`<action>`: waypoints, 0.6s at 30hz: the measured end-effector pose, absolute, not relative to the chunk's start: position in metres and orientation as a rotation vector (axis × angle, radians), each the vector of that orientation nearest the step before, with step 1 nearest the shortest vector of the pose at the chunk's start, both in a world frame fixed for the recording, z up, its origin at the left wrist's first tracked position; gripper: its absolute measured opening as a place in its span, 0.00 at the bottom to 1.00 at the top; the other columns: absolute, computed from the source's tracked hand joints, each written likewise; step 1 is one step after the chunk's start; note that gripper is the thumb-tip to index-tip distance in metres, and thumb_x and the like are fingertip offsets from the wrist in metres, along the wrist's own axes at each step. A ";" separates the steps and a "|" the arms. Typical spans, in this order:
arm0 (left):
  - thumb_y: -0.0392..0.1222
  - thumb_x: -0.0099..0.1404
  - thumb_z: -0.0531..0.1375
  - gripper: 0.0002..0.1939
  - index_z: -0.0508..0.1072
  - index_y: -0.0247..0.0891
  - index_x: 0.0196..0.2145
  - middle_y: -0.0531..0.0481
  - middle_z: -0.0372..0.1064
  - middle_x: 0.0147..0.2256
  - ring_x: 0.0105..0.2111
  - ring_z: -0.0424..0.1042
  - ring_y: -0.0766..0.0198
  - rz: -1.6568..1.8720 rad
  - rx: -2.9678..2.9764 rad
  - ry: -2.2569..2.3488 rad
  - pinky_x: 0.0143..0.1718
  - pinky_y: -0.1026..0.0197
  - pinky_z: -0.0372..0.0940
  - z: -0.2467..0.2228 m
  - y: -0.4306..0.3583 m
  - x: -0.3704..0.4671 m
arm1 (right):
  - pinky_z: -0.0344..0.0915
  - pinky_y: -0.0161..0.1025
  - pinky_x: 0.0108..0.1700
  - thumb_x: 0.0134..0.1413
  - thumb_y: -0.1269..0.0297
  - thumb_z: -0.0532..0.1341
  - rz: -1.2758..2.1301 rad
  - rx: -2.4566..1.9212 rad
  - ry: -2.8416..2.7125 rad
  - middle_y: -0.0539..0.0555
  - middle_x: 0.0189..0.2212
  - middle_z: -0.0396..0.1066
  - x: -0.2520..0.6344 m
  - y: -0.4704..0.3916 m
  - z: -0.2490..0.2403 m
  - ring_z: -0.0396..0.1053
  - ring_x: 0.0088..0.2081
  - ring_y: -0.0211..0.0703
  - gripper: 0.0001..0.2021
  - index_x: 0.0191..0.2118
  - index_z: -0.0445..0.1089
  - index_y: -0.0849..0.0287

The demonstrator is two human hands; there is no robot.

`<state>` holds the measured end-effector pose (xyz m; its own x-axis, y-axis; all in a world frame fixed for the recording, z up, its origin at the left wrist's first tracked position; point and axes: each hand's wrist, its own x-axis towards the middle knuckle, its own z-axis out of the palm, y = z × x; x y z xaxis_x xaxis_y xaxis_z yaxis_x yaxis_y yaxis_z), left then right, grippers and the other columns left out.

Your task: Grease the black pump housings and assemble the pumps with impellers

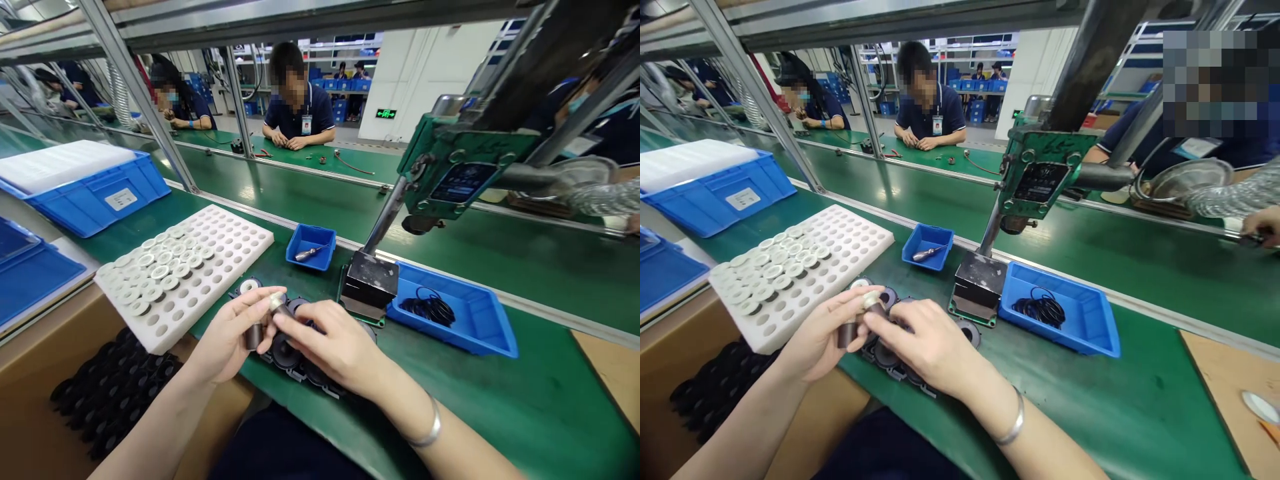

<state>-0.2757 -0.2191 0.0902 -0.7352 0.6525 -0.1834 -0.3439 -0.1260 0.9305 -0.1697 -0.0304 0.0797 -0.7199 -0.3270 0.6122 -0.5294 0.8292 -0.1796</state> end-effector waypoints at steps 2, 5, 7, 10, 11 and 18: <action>0.50 0.64 0.66 0.21 0.76 0.37 0.51 0.50 0.69 0.30 0.27 0.65 0.69 2.013 0.284 1.498 0.21 0.70 0.60 0.093 -0.224 -0.283 | 0.67 0.39 0.38 0.66 0.70 0.56 0.473 0.765 -2.360 0.55 0.37 0.74 -0.171 -0.034 0.077 0.68 0.36 0.39 0.14 0.56 0.68 0.59; 0.50 0.62 0.67 0.22 0.75 0.40 0.51 0.49 0.72 0.33 0.28 0.68 0.67 1.992 0.361 1.846 0.23 0.68 0.62 0.094 -0.230 -0.300 | 0.68 0.40 0.37 0.64 0.71 0.57 0.545 0.747 -2.298 0.57 0.37 0.74 -0.162 -0.027 0.065 0.69 0.36 0.41 0.13 0.52 0.70 0.64; 0.51 0.61 0.67 0.22 0.76 0.42 0.51 0.48 0.74 0.34 0.26 0.68 0.66 1.750 0.495 2.168 0.24 0.65 0.63 0.091 -0.228 -0.309 | 0.71 0.41 0.40 0.62 0.74 0.58 0.578 0.594 -2.287 0.59 0.39 0.75 -0.152 -0.016 0.055 0.71 0.39 0.43 0.15 0.54 0.69 0.64; 0.50 0.60 0.67 0.17 0.78 0.44 0.46 0.47 0.76 0.41 0.35 0.73 0.59 1.426 0.725 2.411 0.35 0.60 0.67 0.083 -0.218 -0.315 | 0.73 0.39 0.42 0.59 0.78 0.59 0.590 0.334 -2.275 0.58 0.40 0.76 -0.134 0.002 0.042 0.74 0.40 0.41 0.17 0.53 0.71 0.62; 0.49 0.59 0.67 0.16 0.79 0.45 0.45 0.47 0.77 0.42 0.39 0.73 0.56 1.386 0.794 2.424 0.39 0.59 0.67 0.081 -0.215 -0.316 | 0.73 0.38 0.43 0.58 0.79 0.60 0.580 0.263 -2.267 0.58 0.40 0.76 -0.128 0.008 0.039 0.75 0.40 0.41 0.17 0.52 0.71 0.62; 0.50 0.63 0.64 0.18 0.75 0.45 0.50 0.47 0.73 0.47 0.41 0.70 0.56 1.332 0.880 2.538 0.41 0.58 0.65 0.087 -0.212 -0.307 | 0.73 0.38 0.41 0.55 0.81 0.63 0.421 0.024 -2.181 0.56 0.37 0.77 -0.109 0.038 0.017 0.75 0.36 0.40 0.19 0.52 0.72 0.61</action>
